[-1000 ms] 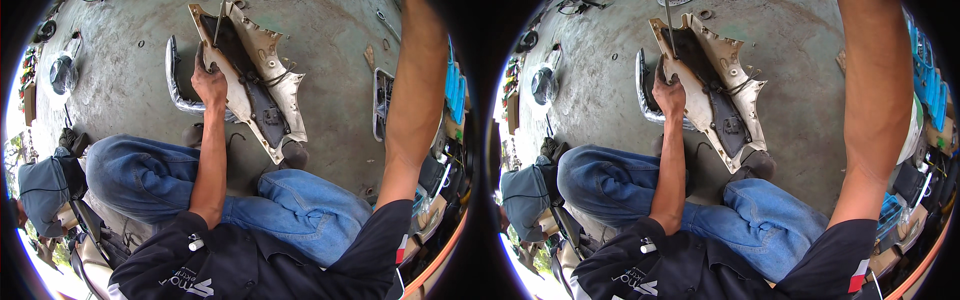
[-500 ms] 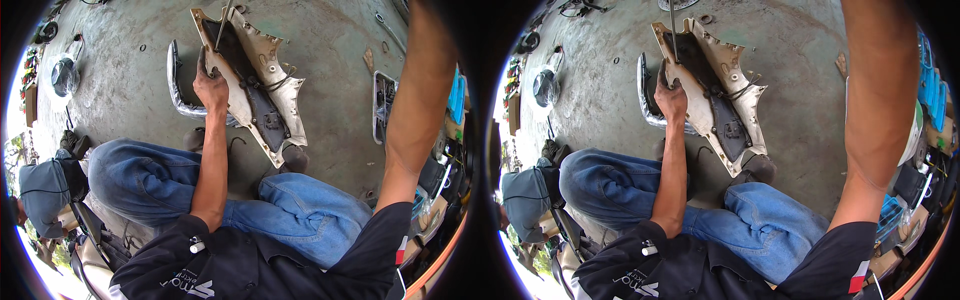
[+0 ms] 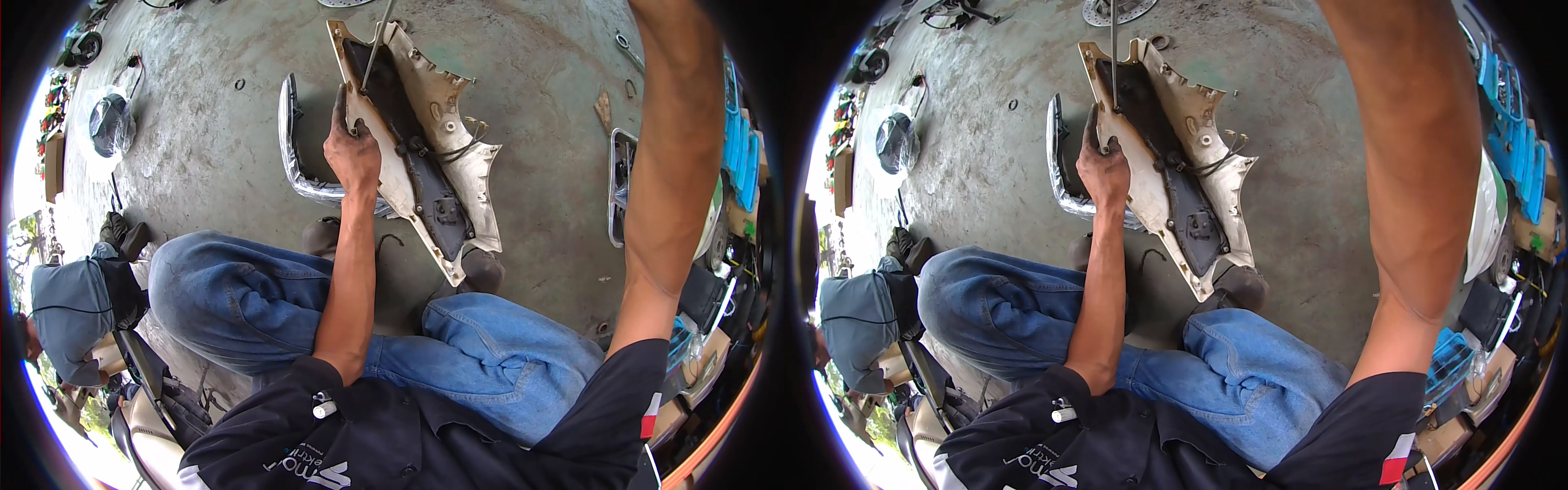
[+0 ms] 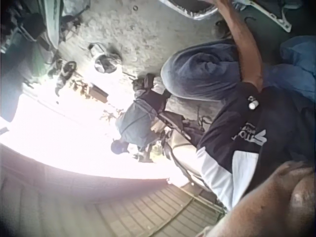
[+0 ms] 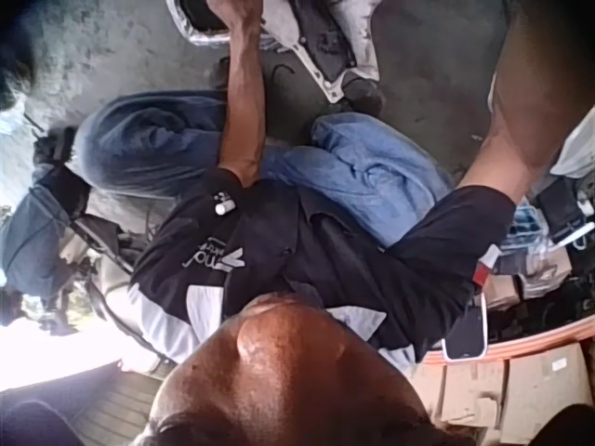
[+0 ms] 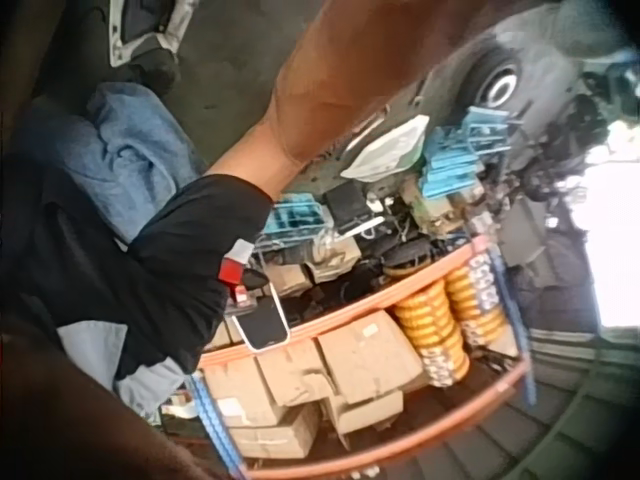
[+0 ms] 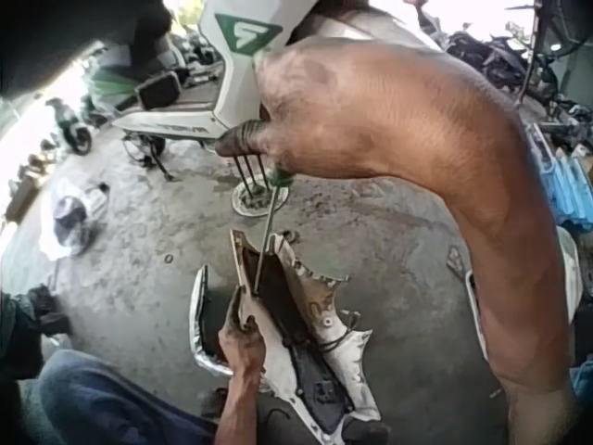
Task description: The person repairs a white and green scooter fairing by using a screwdriver to remove or install internal components while crouching on a workshop floor.
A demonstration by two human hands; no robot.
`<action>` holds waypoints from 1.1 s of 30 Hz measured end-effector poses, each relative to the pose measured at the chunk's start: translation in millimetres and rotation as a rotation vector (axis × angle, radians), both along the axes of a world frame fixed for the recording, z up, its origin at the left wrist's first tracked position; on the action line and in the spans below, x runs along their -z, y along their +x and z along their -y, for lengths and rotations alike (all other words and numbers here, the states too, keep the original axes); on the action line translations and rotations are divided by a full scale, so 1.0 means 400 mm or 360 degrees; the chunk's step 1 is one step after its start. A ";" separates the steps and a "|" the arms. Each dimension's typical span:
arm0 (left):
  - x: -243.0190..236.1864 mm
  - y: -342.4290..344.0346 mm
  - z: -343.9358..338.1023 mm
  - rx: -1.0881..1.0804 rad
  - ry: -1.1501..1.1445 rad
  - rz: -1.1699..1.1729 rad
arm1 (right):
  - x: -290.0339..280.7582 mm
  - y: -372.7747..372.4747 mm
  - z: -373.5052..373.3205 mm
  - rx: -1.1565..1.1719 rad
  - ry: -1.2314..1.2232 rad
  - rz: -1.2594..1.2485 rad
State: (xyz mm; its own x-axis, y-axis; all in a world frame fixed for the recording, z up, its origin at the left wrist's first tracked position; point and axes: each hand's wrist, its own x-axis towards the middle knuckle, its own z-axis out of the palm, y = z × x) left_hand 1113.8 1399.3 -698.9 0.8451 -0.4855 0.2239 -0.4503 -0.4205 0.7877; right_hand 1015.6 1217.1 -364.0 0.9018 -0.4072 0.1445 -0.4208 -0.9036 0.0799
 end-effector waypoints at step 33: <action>-0.037 0.055 0.111 0.0228 0.0385 0.0174 | 0.459 0.132 0.014 -0.0360 0.2148 0.2158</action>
